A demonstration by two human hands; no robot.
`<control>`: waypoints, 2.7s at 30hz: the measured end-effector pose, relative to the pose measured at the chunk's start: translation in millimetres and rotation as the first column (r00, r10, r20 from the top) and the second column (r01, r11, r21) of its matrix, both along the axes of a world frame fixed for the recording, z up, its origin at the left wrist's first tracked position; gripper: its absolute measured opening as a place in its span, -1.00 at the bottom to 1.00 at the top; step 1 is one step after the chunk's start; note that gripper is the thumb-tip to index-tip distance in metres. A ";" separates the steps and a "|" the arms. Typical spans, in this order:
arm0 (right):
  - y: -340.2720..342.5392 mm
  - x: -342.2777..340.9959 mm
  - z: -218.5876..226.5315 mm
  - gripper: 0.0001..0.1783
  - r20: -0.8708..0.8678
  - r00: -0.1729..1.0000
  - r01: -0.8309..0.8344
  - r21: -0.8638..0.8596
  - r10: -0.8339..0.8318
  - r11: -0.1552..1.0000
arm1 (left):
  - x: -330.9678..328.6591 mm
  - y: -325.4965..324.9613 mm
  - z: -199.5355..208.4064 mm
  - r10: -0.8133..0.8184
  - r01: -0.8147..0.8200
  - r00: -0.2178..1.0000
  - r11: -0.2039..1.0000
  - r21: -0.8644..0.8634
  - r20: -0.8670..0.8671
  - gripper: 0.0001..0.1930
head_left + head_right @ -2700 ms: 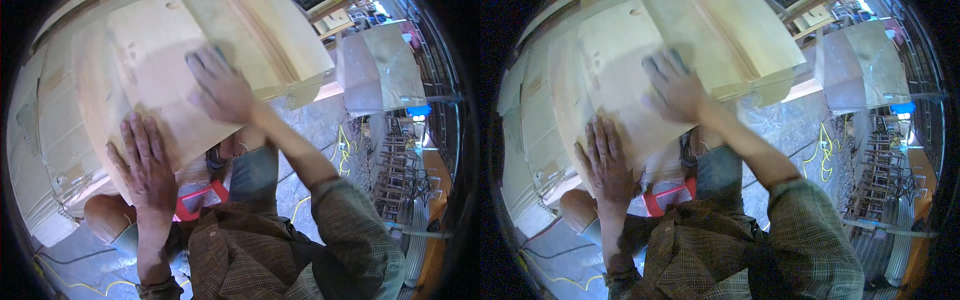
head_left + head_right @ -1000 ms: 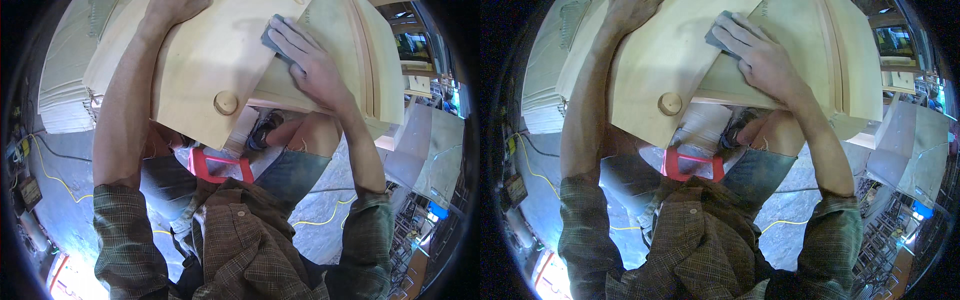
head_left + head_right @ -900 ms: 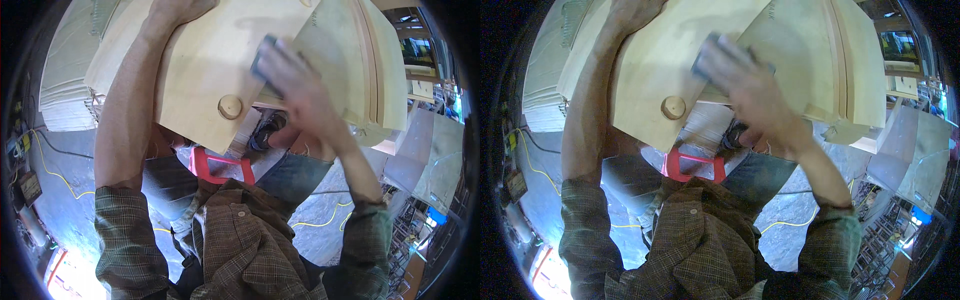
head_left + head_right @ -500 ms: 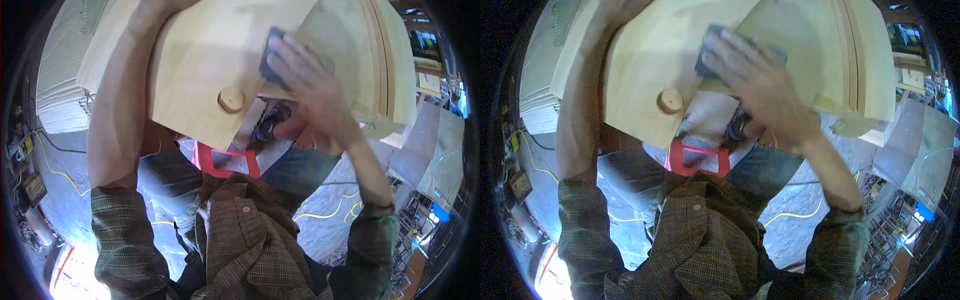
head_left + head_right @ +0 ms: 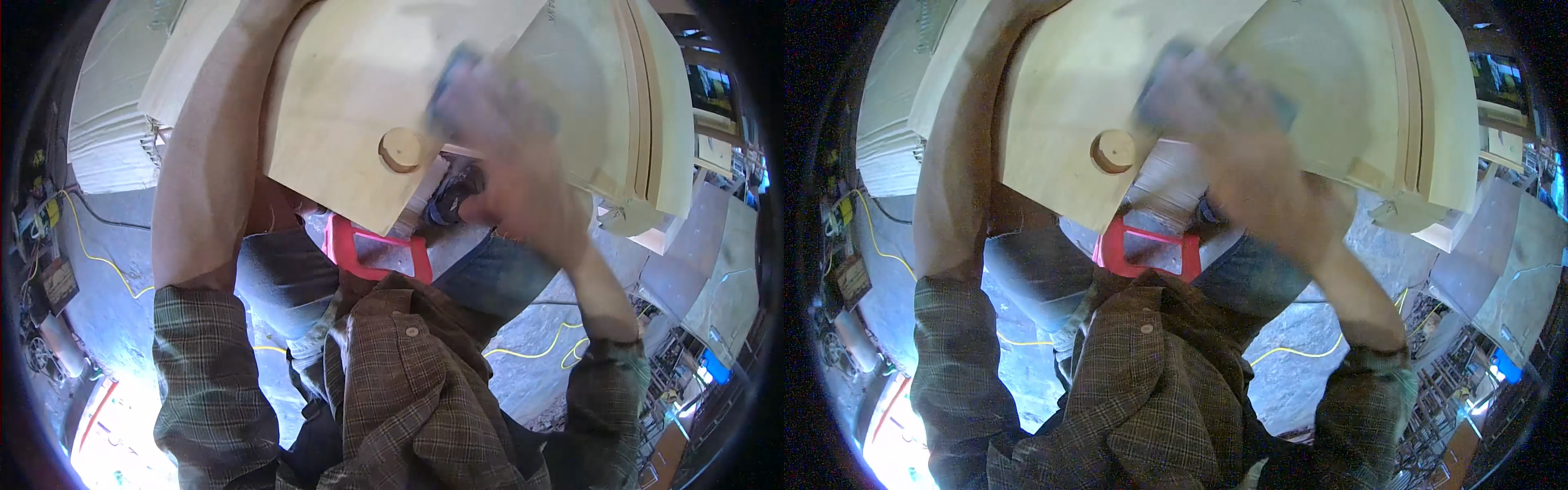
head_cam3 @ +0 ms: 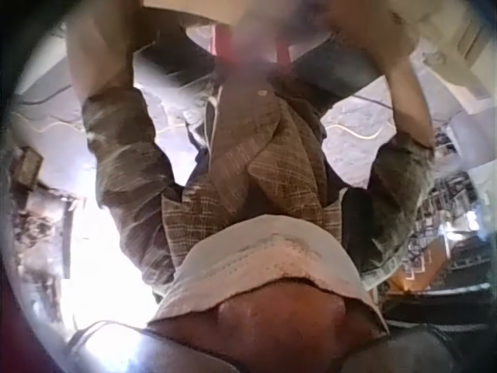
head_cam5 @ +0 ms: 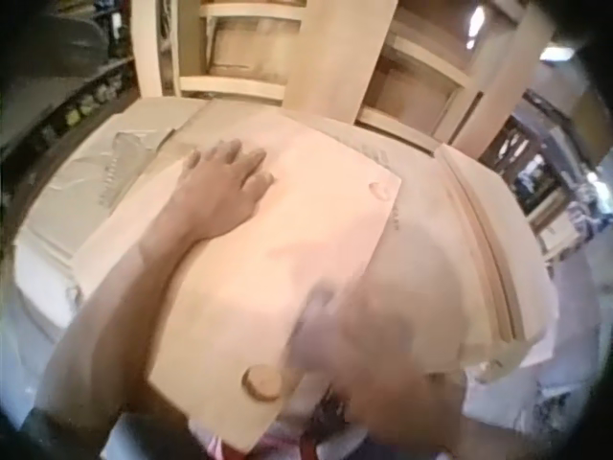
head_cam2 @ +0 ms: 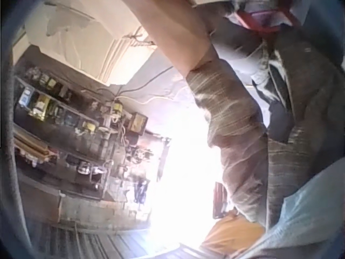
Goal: The person sits on a red stool and sands a light-colored wooden board resting on their lap. They use a blue sanding block to smooth the surface of the wood, moving it back and forth across the board's face and edges.
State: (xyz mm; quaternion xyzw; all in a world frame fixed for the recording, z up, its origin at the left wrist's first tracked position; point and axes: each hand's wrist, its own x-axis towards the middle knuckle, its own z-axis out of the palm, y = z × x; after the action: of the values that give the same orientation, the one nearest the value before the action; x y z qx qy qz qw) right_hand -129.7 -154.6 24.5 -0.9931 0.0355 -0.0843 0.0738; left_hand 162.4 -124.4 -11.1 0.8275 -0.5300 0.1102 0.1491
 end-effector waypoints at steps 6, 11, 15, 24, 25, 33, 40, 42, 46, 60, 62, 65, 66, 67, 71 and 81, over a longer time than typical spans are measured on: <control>-70.0 -1.4 -13.1 -0.35 0.021 0.996 0.091 -0.164 -0.089 0.982 | -8.4 9.3 20.2 -0.074 0.071 0.993 0.997 -0.028 -0.092 -0.49; -4.6 2.8 6.2 -0.34 -0.088 0.990 -0.108 0.004 0.108 0.994 | 2.4 15.5 8.3 -0.004 0.004 1.000 0.999 -0.041 0.002 -0.48; -104.6 15.0 -1.2 -0.24 0.074 0.966 0.251 -0.053 -0.246 0.967 | 0.6 3.6 8.4 -0.040 0.039 0.999 0.998 -0.057 -0.020 -0.48; -89.7 22.5 -12.7 -0.48 0.228 0.968 0.151 -0.216 -0.100 0.965 | -6.5 10.3 19.6 0.003 -0.004 1.000 0.998 -0.055 -0.010 -0.49; -111.1 26.0 -21.6 -0.51 0.268 0.941 0.229 -0.056 -0.206 0.972 | -6.8 5.2 13.2 -0.012 0.012 1.000 0.998 -0.055 -0.011 -0.49; -44.7 11.5 -19.8 -0.50 0.203 0.979 -0.007 0.097 -0.013 0.995 | -2.9 12.8 16.5 0.007 -0.007 1.000 1.000 -0.024 0.027 -0.48; 13.5 -5.1 3.6 -0.40 0.028 0.996 -0.085 0.039 0.084 0.996 | -0.4 13.8 17.9 0.034 -0.034 0.999 0.999 0.009 -0.011 -0.48; -41.1 6.7 -7.9 -0.50 0.095 0.995 0.023 -0.037 -0.020 0.999 | -4.0 16.3 21.3 0.030 -0.030 0.999 0.999 -0.017 -0.025 -0.48; -31.5 9.9 -15.1 -0.41 0.071 0.979 0.202 -0.186 -0.192 0.962 | -5.3 6.8 15.1 0.000 0.000 1.000 1.000 0.015 -0.023 -0.49; -41.6 2.6 -13.7 -0.54 0.157 0.988 0.002 -0.086 0.011 0.996 | 2.6 9.2 11.9 -0.029 0.031 0.999 0.998 -0.047 0.035 -0.49; -80.0 11.8 -14.7 -0.52 0.161 0.983 0.117 -0.188 -0.087 0.975 | 17.7 5.9 4.0 -0.104 0.105 0.977 0.994 0.006 0.185 -0.49; -65.2 25.0 -16.4 -0.45 0.168 0.979 0.147 -0.172 -0.118 0.974 | 7.7 -0.3 5.7 -0.044 0.046 0.991 0.999 -0.010 0.124 -0.47; -32.6 14.7 -18.7 -0.43 0.183 0.983 0.026 -0.148 0.001 0.989 | 1.1 2.4 6.3 0.004 -0.003 0.999 1.000 -0.022 0.051 -0.46; -35.6 16.1 -17.5 -0.43 0.203 0.978 -0.021 -0.094 0.040 0.995 | 3.5 2.9 4.9 -0.010 0.010 1.000 0.999 -0.031 0.030 -0.46; -124.8 24.8 -9.8 -0.43 0.169 0.974 0.167 -0.105 -0.148 0.980 | 22.9 1.8 -6.0 -0.078 0.084 0.986 0.996 -0.033 0.144 -0.44; -85.9 22.2 -12.6 -0.38 0.163 0.983 0.116 -0.212 -0.082 0.970 | 13.9 7.5 6.5 -0.026 0.030 0.996 0.998 -0.050 0.088 -0.46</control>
State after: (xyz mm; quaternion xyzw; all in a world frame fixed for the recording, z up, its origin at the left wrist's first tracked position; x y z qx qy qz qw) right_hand -107.5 -240.6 11.9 -0.9827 0.0699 -0.1671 -0.0387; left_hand 176.3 -116.9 -4.6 0.8102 -0.5445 0.1580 0.1486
